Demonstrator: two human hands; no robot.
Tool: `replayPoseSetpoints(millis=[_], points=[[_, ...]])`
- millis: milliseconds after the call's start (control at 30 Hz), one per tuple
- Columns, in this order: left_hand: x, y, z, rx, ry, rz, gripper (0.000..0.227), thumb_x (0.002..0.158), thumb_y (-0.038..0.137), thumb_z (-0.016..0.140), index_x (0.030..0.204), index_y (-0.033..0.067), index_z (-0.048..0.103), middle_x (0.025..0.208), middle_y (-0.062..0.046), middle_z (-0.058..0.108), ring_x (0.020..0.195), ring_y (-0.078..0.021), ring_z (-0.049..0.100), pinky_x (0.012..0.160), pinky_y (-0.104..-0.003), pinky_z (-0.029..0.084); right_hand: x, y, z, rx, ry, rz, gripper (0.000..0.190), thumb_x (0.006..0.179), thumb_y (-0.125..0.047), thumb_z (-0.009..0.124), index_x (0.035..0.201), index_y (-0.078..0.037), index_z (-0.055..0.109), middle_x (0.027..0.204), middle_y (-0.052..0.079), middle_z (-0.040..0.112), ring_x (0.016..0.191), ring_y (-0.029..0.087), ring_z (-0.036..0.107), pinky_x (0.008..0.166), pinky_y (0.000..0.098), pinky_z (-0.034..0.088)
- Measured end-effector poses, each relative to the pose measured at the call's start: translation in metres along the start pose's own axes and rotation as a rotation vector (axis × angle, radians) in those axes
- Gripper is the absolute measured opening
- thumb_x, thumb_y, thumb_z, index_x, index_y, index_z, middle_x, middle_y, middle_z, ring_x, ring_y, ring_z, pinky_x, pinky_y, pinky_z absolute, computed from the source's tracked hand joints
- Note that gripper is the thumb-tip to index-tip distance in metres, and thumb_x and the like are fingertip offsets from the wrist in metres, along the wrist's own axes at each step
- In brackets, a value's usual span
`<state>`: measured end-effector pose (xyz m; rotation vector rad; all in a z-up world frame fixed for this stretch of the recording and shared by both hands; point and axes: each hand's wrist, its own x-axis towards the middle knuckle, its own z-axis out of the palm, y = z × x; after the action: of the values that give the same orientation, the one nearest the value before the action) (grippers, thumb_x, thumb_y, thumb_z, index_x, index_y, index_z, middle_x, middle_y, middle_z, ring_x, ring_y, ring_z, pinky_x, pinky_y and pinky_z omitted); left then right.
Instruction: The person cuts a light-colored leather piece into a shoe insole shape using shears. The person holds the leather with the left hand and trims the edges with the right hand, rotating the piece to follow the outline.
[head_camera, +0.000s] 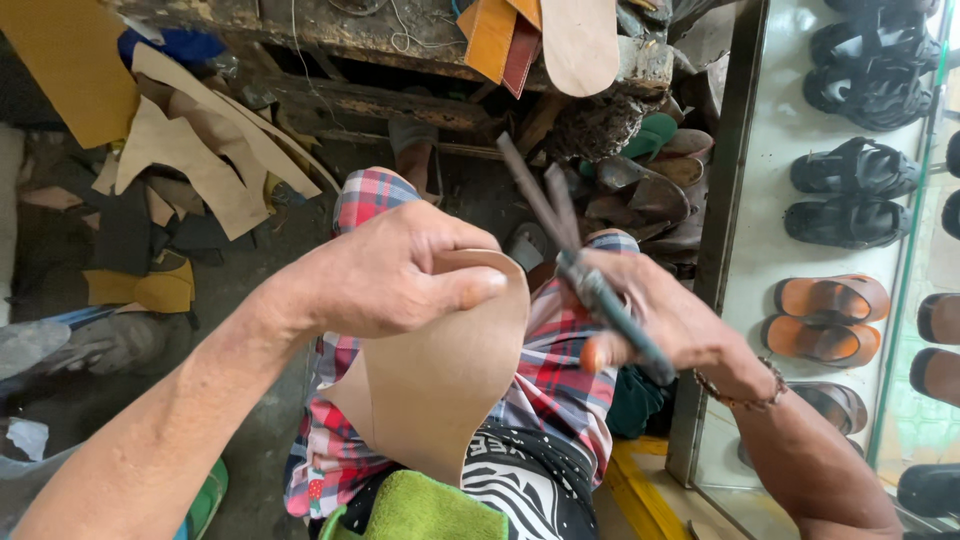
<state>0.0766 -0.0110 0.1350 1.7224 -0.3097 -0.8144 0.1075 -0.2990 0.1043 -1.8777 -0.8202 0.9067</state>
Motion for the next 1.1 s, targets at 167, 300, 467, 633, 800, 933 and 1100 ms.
replayPoseSetpoints(millis=[167,300,467,633,800,933,1100], points=[[-0.017,-0.011,-0.009,-0.010,0.129,-0.099,0.027,0.097,0.033,0.060,0.091,0.0145,0.078,0.069,0.008,0.055,0.061,-0.0053,0.049,0.053,-0.024,0.039,0.009,0.032,0.010,0.110,0.152,0.135,0.072,0.066,-0.083,0.061,0.082,-0.014,0.059,0.077,-0.002,0.057,0.067,0.012,0.050,0.062,0.0272,0.042],[-0.022,-0.038,-0.018,-0.081,0.228,0.045,0.028,0.097,0.032,0.061,0.095,0.0106,0.079,0.089,0.006,0.070,0.082,-0.0070,0.063,0.074,-0.024,0.050,0.010,0.057,0.036,0.162,-0.003,0.222,0.072,0.067,-0.081,0.061,0.092,-0.014,0.062,0.092,0.004,0.083,0.071,0.016,0.075,0.060,0.0306,0.062],[-0.013,-0.042,-0.027,-0.095,0.259,-0.067,0.033,0.095,0.038,0.059,0.099,0.0121,0.080,0.088,0.004,0.073,0.080,-0.0086,0.068,0.070,-0.026,0.051,0.007,0.072,0.067,0.404,0.032,0.229,0.076,0.065,-0.084,0.068,0.090,-0.012,0.063,0.079,-0.003,0.062,0.067,0.009,0.052,0.060,0.0232,0.043],[-0.008,-0.066,-0.035,-0.117,0.217,0.064,0.045,0.097,0.043,0.051,0.091,0.0072,0.076,0.083,0.001,0.068,0.071,-0.0103,0.064,0.058,-0.026,0.047,0.004,0.072,0.100,0.614,0.097,0.186,0.079,0.069,-0.084,0.072,0.092,-0.009,0.061,0.079,0.002,0.062,0.070,0.010,0.050,0.063,0.0233,0.038],[-0.002,-0.087,-0.049,-0.287,0.209,-0.024,0.037,0.097,0.039,0.054,0.100,0.0084,0.076,0.090,0.000,0.071,0.079,-0.0105,0.066,0.067,-0.026,0.048,0.020,0.086,0.151,1.172,0.153,-0.098,0.052,0.083,-0.034,0.091,0.107,-0.009,0.053,0.106,0.005,0.063,0.096,0.016,0.068,0.085,0.0249,0.056],[-0.009,-0.096,-0.058,-0.381,0.268,-0.072,0.033,0.100,0.035,0.055,0.097,0.0076,0.073,0.084,0.002,0.067,0.072,-0.0090,0.059,0.062,-0.026,0.044,0.022,0.055,0.164,1.255,0.140,0.123,0.060,0.073,-0.030,0.099,0.101,-0.007,0.051,0.101,0.013,0.067,0.091,0.019,0.064,0.080,0.0289,0.052],[-0.024,-0.095,-0.071,-0.442,0.368,0.106,0.030,0.104,0.034,0.055,0.091,0.0113,0.070,0.080,0.008,0.056,0.075,-0.0061,0.049,0.069,-0.024,0.038,0.028,0.062,0.158,0.817,0.224,0.328,0.031,0.070,-0.016,0.089,0.084,-0.005,0.064,0.064,-0.002,0.054,0.060,0.008,0.047,0.053,0.0233,0.033]])
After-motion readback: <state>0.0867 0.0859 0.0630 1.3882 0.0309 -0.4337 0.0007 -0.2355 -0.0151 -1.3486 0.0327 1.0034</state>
